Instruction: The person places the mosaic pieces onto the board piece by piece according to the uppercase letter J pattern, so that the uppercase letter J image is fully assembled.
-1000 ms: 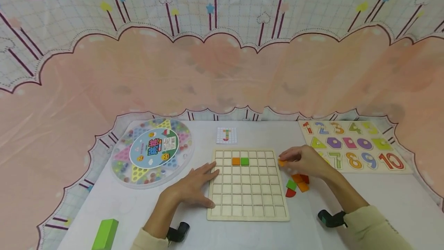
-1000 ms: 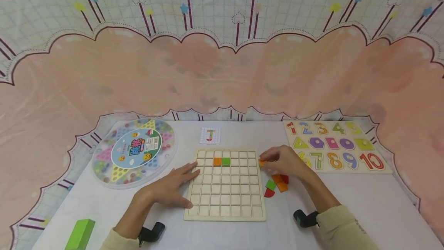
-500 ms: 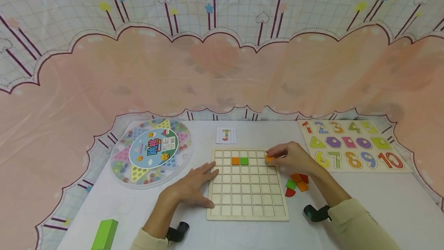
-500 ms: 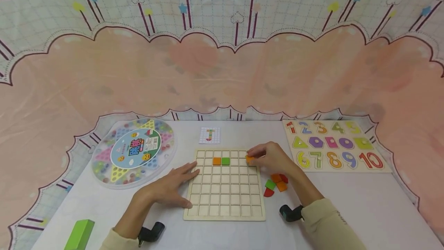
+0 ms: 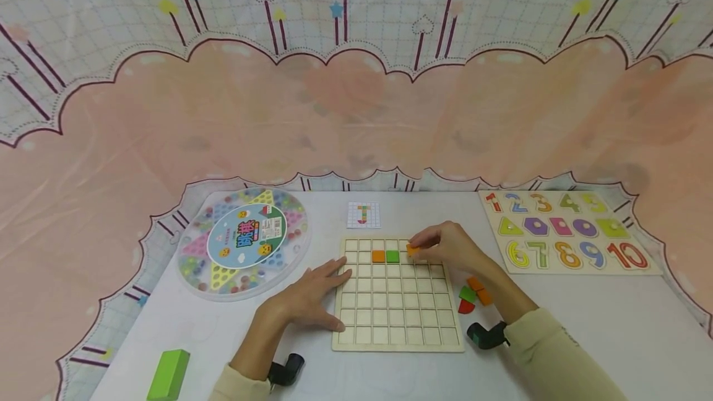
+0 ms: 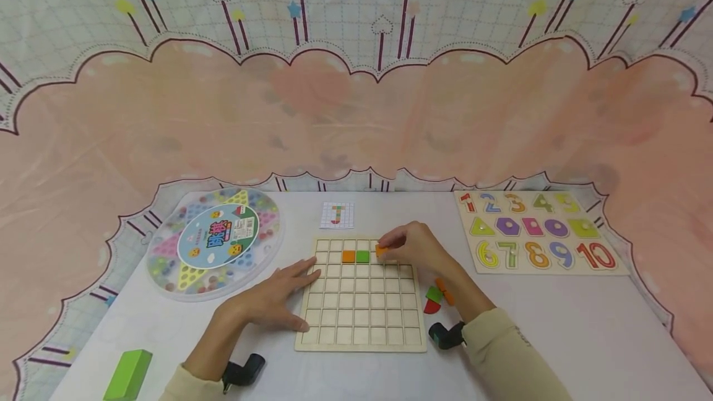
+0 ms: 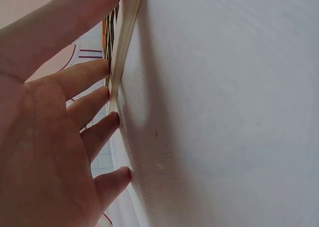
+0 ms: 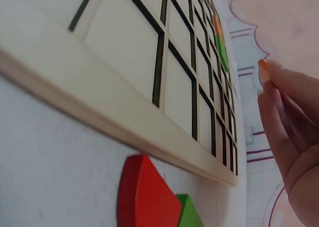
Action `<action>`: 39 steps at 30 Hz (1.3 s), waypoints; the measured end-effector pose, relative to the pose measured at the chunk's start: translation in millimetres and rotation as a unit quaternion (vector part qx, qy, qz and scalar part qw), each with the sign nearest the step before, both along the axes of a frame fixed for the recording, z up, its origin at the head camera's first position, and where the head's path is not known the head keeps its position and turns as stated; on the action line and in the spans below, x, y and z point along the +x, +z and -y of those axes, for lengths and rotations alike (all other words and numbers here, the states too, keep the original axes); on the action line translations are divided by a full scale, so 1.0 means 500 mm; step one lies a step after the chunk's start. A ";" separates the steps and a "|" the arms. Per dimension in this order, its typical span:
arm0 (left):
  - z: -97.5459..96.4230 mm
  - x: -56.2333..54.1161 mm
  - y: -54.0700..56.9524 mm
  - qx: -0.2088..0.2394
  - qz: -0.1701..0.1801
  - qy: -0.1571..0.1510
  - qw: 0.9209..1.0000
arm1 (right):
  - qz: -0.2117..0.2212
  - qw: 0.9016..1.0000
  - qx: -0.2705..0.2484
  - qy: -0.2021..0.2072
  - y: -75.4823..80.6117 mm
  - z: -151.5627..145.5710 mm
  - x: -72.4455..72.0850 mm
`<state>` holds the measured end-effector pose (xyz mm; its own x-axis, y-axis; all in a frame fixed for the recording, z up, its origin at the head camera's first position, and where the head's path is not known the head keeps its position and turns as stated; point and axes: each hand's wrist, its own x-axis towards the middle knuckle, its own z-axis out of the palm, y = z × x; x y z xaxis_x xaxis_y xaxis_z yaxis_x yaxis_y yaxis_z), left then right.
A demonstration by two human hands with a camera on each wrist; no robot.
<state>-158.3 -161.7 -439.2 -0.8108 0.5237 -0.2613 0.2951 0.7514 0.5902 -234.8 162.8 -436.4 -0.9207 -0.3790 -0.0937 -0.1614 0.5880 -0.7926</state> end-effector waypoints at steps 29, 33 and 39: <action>-0.005 0.002 0.010 -0.005 0.003 0.003 1.000 | -0.031 0.997 0.077 0.003 -0.029 0.041 -0.016; -0.004 0.002 0.009 -0.007 0.002 0.003 1.000 | -0.029 0.996 0.080 0.002 -0.029 0.044 -0.017; -0.003 0.003 0.008 -0.007 0.000 0.002 1.000 | -0.019 0.997 0.074 0.004 -0.028 0.044 -0.017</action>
<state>-156.9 -160.0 -435.2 -0.8133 0.5161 -0.2687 0.2914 0.7610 0.5796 -243.4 140.7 -450.6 -0.9216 -0.3706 -0.1150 -0.1942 0.6970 -0.6903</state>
